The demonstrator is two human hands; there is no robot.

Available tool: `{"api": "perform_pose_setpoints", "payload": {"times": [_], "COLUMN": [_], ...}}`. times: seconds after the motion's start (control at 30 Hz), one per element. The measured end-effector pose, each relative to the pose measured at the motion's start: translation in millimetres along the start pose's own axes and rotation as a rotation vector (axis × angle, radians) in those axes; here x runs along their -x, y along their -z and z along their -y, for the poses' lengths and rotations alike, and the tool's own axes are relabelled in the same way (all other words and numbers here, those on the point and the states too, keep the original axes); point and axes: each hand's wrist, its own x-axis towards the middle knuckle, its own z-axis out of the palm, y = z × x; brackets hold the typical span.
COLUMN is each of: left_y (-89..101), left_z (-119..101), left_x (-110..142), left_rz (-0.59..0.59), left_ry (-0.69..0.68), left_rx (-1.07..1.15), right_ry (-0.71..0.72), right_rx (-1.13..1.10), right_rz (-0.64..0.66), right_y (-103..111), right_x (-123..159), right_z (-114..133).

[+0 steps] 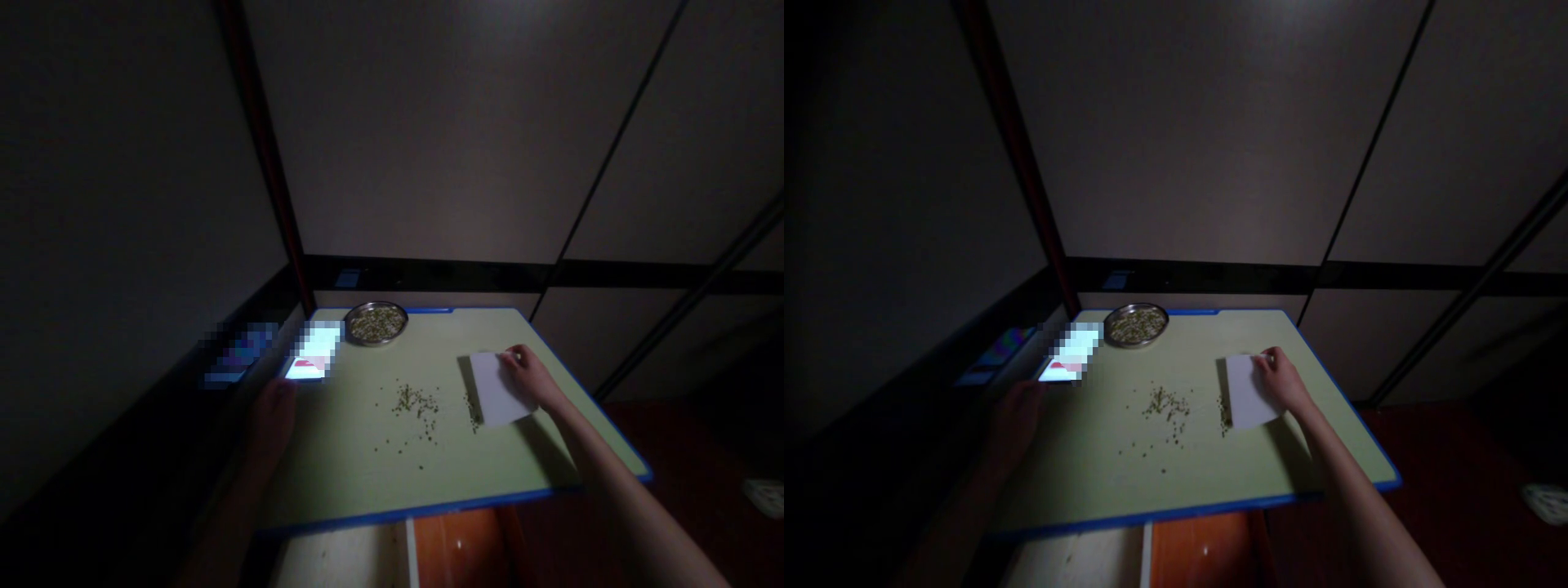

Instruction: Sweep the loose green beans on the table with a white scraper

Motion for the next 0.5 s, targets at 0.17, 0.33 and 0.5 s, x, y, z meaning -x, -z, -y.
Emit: {"api": "perform_pose_setpoints", "payload": {"times": [0.17, 0.33, 0.5], "left_y": [2.6, 4.5, 4.0], "left_z": [0, -2, -1], "left_x": [0, -1, -2], "left_rz": [0.063, 0.068, 0.069], "left_ry": [0.057, 0.06, 0.09], "left_rx": [0.054, 0.072, 0.064], "right_ry": [0.235, 0.27, 0.234], "right_rx": [-0.105, 0.06, 0.442], "right_rz": [-0.006, -0.157, -0.027], "right_y": [46, 60, 40], "right_x": [-28, -38, -17], "right_z": [19, 41, 57]}}
